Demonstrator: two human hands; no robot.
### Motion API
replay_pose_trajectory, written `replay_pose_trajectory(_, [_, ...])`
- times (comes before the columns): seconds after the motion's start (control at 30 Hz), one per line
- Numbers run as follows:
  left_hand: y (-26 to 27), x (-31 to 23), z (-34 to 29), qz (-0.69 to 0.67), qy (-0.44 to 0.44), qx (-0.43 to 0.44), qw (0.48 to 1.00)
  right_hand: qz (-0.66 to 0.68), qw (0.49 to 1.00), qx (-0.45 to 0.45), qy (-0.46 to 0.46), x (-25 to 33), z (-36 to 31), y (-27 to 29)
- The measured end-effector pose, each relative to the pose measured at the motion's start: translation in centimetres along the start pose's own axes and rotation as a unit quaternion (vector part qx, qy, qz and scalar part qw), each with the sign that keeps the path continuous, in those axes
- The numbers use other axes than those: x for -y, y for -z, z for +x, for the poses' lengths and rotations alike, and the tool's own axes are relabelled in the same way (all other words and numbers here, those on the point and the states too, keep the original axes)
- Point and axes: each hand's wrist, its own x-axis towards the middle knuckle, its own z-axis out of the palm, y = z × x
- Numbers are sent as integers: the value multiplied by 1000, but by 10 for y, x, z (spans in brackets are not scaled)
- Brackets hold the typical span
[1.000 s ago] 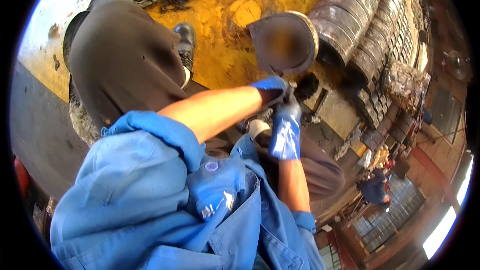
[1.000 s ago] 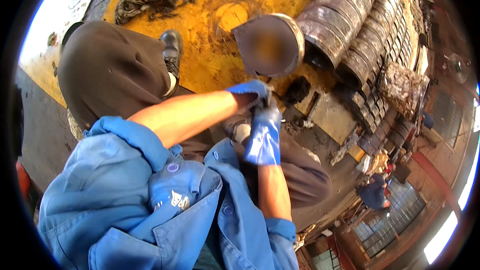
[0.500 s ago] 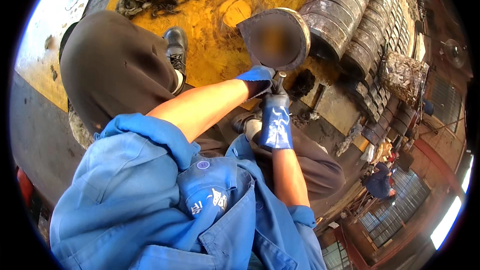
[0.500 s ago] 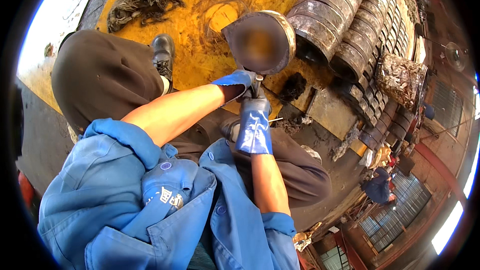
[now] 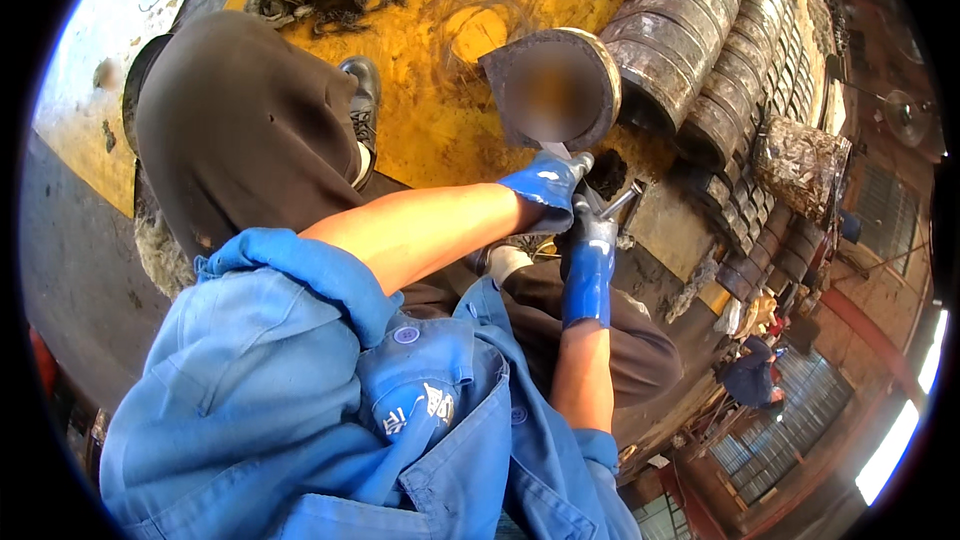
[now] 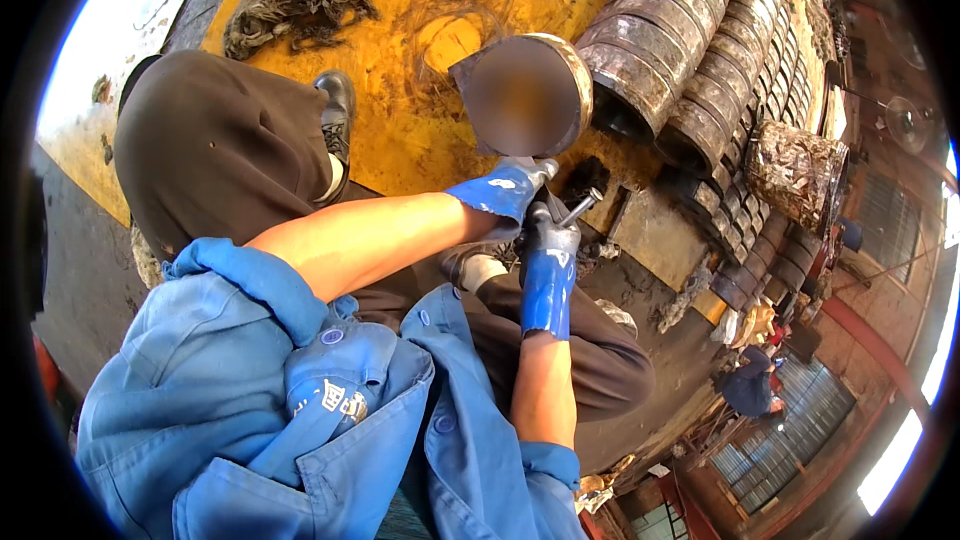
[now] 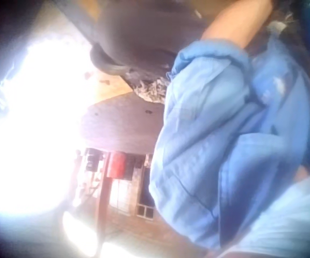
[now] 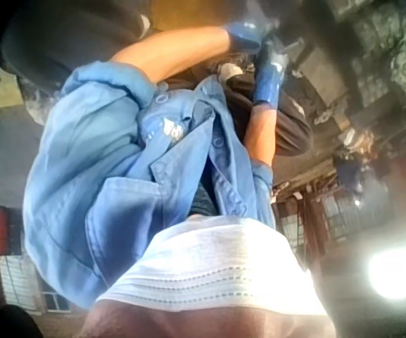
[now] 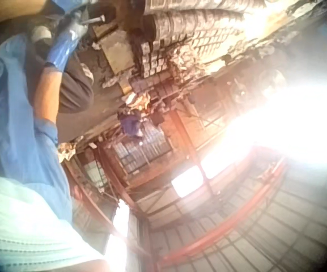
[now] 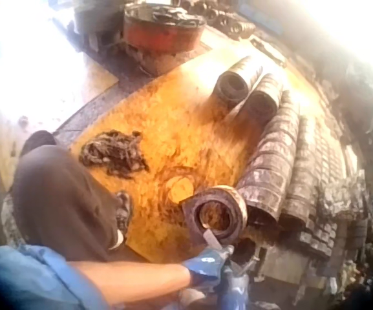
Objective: The person uses a hammer and a metal tool to pry a ring from a circular component. They clean the ring and the component with a cloth and the tool.
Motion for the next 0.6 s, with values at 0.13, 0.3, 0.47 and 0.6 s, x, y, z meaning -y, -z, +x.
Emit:
replay_pose_trajectory(0.13, [13,2,9,5,10,19,1000,134,990,-40,8,-5,4,-21])
replay_pose_trajectory(0.3, [25,6,15,-8,29,24,999,108,991,59,50,-40,48,-27])
replay_pose_trajectory(0.47, [29,10,20,6,7,3,1000,155,978,80,112,-31,35,-32])
replay_pose_trajectory(0.6, [40,7,30,-24,38,-2,999,153,975,134,86,-40,59,-35])
